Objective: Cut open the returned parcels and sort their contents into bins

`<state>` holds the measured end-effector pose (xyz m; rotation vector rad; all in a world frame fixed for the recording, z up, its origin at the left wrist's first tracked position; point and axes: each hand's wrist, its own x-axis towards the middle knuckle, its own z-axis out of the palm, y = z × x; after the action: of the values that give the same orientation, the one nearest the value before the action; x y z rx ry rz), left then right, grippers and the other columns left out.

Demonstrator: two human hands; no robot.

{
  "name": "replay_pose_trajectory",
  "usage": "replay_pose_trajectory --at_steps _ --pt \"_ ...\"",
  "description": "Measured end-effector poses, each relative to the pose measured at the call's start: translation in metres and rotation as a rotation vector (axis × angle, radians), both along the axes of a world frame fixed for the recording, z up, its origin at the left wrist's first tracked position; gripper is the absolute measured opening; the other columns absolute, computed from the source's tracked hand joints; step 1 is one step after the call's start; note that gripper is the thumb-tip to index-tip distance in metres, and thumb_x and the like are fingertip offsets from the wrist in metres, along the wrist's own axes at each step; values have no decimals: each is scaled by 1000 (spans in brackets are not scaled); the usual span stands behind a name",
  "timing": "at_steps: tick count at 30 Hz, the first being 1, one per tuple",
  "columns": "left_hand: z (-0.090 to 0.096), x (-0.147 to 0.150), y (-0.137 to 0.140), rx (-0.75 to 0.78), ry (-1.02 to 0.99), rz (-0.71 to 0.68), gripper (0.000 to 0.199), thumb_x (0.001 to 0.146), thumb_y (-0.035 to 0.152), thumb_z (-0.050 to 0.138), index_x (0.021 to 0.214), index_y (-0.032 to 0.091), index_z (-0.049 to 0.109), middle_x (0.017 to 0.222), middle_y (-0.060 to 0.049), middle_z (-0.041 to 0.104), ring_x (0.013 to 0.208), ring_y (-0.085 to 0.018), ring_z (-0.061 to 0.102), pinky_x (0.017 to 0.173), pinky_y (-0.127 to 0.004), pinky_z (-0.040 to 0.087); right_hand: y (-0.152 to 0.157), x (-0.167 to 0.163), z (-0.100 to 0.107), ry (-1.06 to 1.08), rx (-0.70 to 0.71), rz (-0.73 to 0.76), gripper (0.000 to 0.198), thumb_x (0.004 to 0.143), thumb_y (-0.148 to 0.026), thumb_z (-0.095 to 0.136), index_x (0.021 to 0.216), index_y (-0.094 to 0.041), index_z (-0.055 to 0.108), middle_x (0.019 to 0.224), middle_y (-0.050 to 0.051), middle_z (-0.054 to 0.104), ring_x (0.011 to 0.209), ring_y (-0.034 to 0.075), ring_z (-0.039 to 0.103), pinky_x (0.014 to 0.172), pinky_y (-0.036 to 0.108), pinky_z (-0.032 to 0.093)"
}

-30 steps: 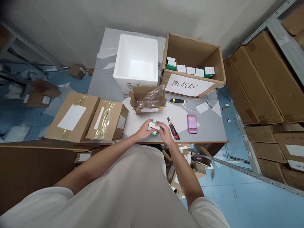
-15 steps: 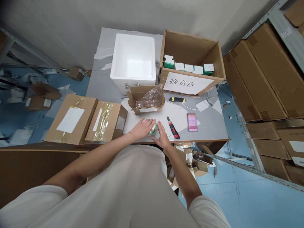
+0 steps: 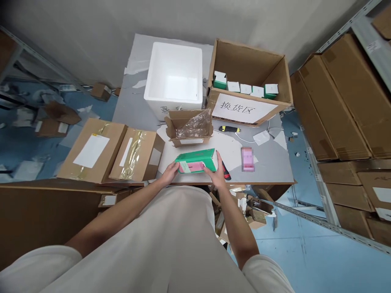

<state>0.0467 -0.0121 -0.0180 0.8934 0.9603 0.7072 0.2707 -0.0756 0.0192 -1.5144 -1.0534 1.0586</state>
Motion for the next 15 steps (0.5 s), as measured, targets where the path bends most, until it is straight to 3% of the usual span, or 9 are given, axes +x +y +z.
replay_pose_trajectory --at_steps 2,4,9,12,15 --pt "-4 4 -3 -204 -49 -22 51 72 53 65 107 16 62 106 -10 68 111 -25 58 100 -37 41 9 6 14 -217 60 27 91 70 -48 71 146 -24 27 146 11 38 134 26 36 110 45 32" --pt "-8 7 -3 -336 7 -37 37 71 40 68 99 17 63 95 -9 70 101 -22 63 91 -34 47 17 9 21 -393 78 159 90 68 -42 74 145 -23 30 142 13 41 130 29 40 108 46 35" --pt "-17 17 2 -391 170 -83 24 67 24 65 89 17 60 77 -6 66 83 -19 67 75 -29 53 29 -1 13 -582 63 476 81 70 -26 71 143 -25 35 125 11 48 115 26 52 97 41 45" --pt "-23 21 7 -382 240 -110 28 66 23 63 92 15 58 87 -9 67 89 -21 67 78 -32 53 33 -10 6 -611 71 514 82 71 -24 70 143 -26 32 124 10 46 114 25 53 95 39 46" --pt "-23 15 9 -321 346 -102 50 64 25 67 110 13 53 114 -16 62 113 -29 59 92 -41 47 36 -14 5 -643 47 561 86 71 -24 69 145 -27 26 126 11 43 115 25 51 95 38 46"
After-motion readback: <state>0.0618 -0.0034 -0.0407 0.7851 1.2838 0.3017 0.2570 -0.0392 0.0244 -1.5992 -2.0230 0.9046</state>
